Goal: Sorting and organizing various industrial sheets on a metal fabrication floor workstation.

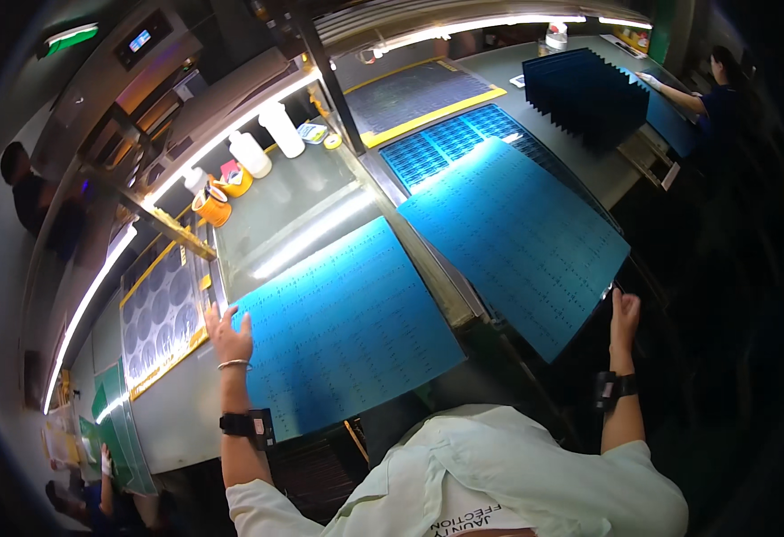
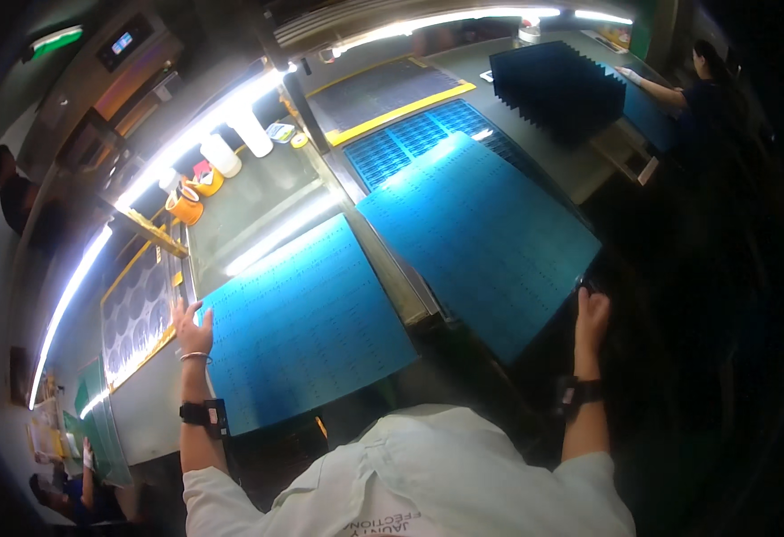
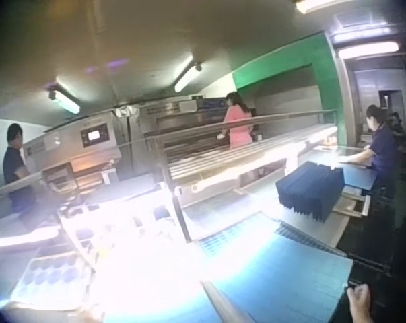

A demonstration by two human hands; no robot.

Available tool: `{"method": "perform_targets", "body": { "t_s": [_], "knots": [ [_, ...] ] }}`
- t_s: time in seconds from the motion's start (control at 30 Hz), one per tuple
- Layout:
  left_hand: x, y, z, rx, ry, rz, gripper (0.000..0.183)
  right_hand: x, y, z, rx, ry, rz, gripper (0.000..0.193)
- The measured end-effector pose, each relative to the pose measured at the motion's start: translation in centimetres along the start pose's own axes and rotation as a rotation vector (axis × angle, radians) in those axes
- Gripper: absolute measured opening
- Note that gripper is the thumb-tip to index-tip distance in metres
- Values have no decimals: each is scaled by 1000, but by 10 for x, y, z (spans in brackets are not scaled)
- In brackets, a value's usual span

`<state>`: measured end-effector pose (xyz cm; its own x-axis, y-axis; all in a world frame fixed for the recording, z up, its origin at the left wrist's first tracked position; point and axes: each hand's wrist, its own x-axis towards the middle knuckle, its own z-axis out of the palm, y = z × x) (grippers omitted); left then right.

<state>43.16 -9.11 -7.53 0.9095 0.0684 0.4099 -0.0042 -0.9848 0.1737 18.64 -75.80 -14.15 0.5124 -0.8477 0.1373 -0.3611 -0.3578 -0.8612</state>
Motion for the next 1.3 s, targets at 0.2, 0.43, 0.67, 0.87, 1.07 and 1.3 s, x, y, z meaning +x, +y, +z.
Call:
{"method": "perform_targets", "body": {
  "t_s": [0.2, 0.43, 0.67, 0.87, 1.07, 1.3],
  "knots": [
    [-1, 105, -12, -415, -304, 140, 33, -14, -25, 37, 832, -338, 439, 40],
    [-15, 239, -32, -1148, -882, 282, 41, -19, -126, -21, 968, -174, 192, 35],
    [-49, 339, -41, -2481, -1428, -95, 89, -25, -174, -39, 378, -286, -724, 25],
    [-81, 368, 2, -2412, -1400, -805, 81, -29, -131, 7, -342, -442, -1120, 35],
    [-108, 381, 42, -2573, -1353, -870, 74, -101, -139, 38, -141, -749, -1122, 35],
    [-112, 379, 53, -2608, -1386, -908, 79, -94, -142, 47, -62, -756, -1041, 15]
  ]
}}
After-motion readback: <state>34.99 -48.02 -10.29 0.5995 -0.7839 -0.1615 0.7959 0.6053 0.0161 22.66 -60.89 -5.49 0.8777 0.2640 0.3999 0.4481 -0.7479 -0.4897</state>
